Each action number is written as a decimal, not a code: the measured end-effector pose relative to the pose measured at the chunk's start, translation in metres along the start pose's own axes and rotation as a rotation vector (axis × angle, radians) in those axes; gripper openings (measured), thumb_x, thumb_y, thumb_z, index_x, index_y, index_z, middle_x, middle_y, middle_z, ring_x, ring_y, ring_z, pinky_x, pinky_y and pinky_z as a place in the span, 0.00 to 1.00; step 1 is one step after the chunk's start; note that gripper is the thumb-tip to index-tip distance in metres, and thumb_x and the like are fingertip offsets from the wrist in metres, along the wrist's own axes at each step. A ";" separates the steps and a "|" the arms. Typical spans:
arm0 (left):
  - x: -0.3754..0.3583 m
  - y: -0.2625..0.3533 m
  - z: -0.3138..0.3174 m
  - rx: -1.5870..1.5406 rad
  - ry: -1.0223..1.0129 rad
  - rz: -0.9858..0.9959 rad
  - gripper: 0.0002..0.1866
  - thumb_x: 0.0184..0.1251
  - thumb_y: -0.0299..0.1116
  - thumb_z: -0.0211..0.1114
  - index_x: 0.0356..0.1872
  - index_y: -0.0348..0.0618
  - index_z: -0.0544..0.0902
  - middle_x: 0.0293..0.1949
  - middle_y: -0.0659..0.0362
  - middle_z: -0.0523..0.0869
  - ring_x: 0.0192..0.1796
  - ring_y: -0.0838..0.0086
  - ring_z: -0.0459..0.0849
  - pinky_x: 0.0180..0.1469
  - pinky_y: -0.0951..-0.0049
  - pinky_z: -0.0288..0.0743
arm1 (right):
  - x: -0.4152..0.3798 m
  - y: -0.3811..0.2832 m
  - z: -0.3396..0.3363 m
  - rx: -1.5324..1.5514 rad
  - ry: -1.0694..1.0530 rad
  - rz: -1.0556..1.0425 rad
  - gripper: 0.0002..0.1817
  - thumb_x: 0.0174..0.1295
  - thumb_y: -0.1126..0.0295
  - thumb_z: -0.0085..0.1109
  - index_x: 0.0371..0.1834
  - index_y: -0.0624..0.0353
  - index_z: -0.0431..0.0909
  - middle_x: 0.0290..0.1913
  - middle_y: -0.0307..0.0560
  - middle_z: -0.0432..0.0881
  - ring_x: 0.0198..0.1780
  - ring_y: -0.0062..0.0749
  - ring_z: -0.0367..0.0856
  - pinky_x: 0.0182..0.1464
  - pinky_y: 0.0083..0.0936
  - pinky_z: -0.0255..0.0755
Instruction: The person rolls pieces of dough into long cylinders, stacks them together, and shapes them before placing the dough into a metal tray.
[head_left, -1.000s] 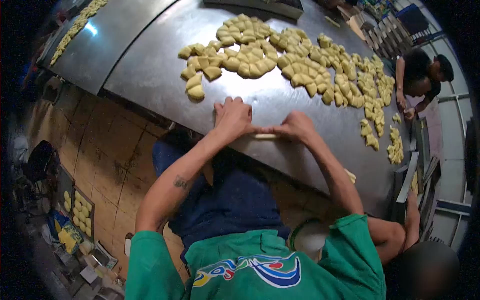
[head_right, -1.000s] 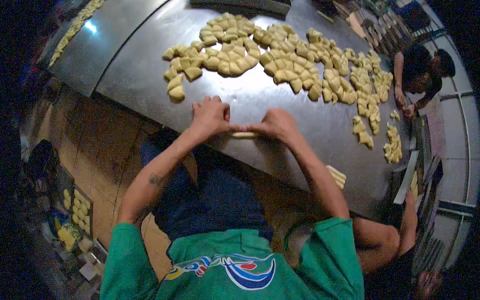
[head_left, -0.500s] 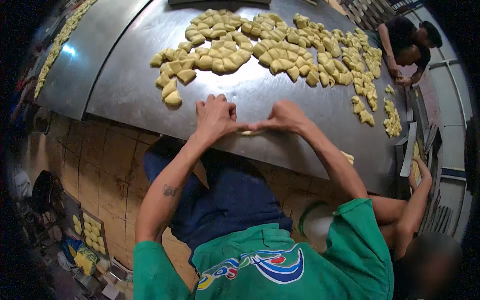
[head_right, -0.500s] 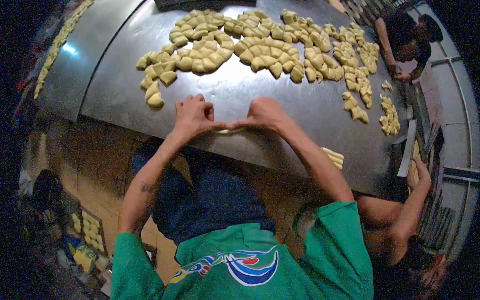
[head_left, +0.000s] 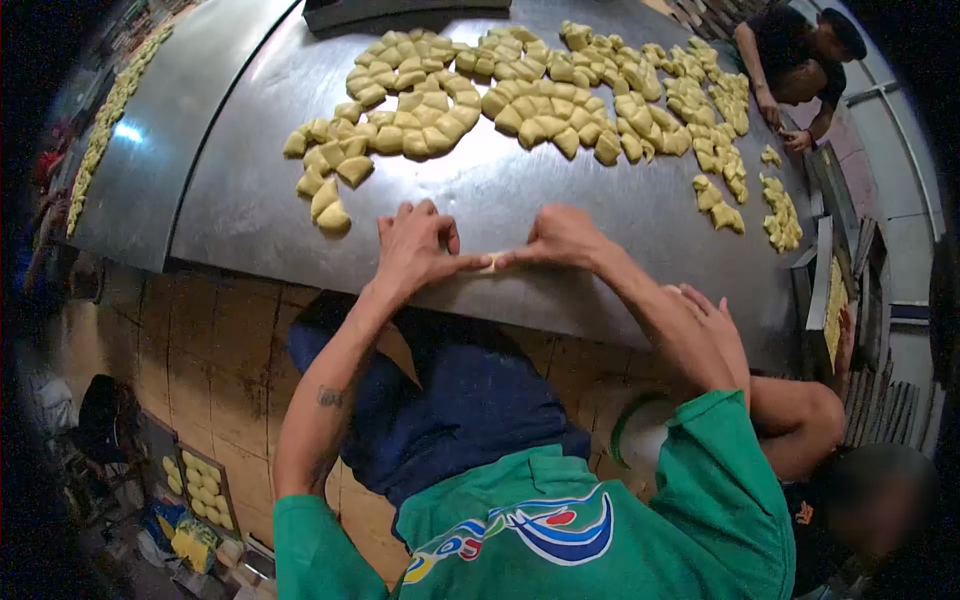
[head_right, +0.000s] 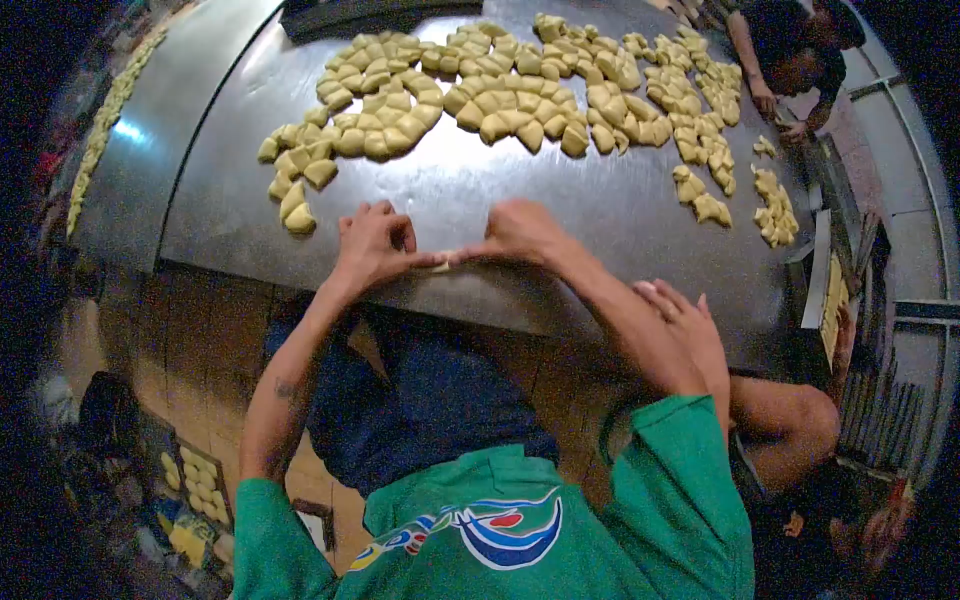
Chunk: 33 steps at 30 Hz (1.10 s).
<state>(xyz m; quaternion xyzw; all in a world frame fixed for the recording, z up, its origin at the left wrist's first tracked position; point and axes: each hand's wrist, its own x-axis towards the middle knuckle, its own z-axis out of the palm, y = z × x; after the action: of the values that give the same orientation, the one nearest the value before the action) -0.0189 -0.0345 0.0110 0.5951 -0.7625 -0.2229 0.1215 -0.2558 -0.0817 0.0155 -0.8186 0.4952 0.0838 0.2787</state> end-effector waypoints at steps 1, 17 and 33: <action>0.004 0.003 -0.001 0.042 -0.011 -0.020 0.30 0.41 0.68 0.73 0.22 0.49 0.83 0.37 0.58 0.79 0.51 0.61 0.73 0.52 0.56 0.61 | 0.002 -0.009 -0.006 -0.057 0.031 0.048 0.46 0.38 0.23 0.65 0.14 0.69 0.80 0.10 0.51 0.72 0.16 0.44 0.73 0.24 0.38 0.69; 0.001 0.002 -0.003 0.068 -0.020 -0.032 0.28 0.44 0.67 0.73 0.21 0.49 0.83 0.38 0.59 0.78 0.49 0.62 0.73 0.52 0.57 0.59 | 0.005 -0.007 -0.009 -0.103 0.063 -0.003 0.47 0.37 0.21 0.63 0.12 0.66 0.80 0.12 0.53 0.75 0.19 0.45 0.77 0.26 0.39 0.69; -0.009 -0.017 0.001 0.035 0.079 0.042 0.26 0.50 0.64 0.70 0.23 0.50 0.80 0.37 0.60 0.78 0.48 0.63 0.73 0.50 0.57 0.61 | -0.009 0.004 0.004 0.052 0.067 0.030 0.44 0.47 0.23 0.58 0.21 0.63 0.86 0.16 0.53 0.79 0.20 0.45 0.80 0.27 0.38 0.72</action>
<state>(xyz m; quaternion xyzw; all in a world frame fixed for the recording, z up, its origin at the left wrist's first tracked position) -0.0025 -0.0294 0.0021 0.5895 -0.7731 -0.1835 0.1457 -0.2635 -0.0737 0.0144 -0.8060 0.5183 0.0476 0.2821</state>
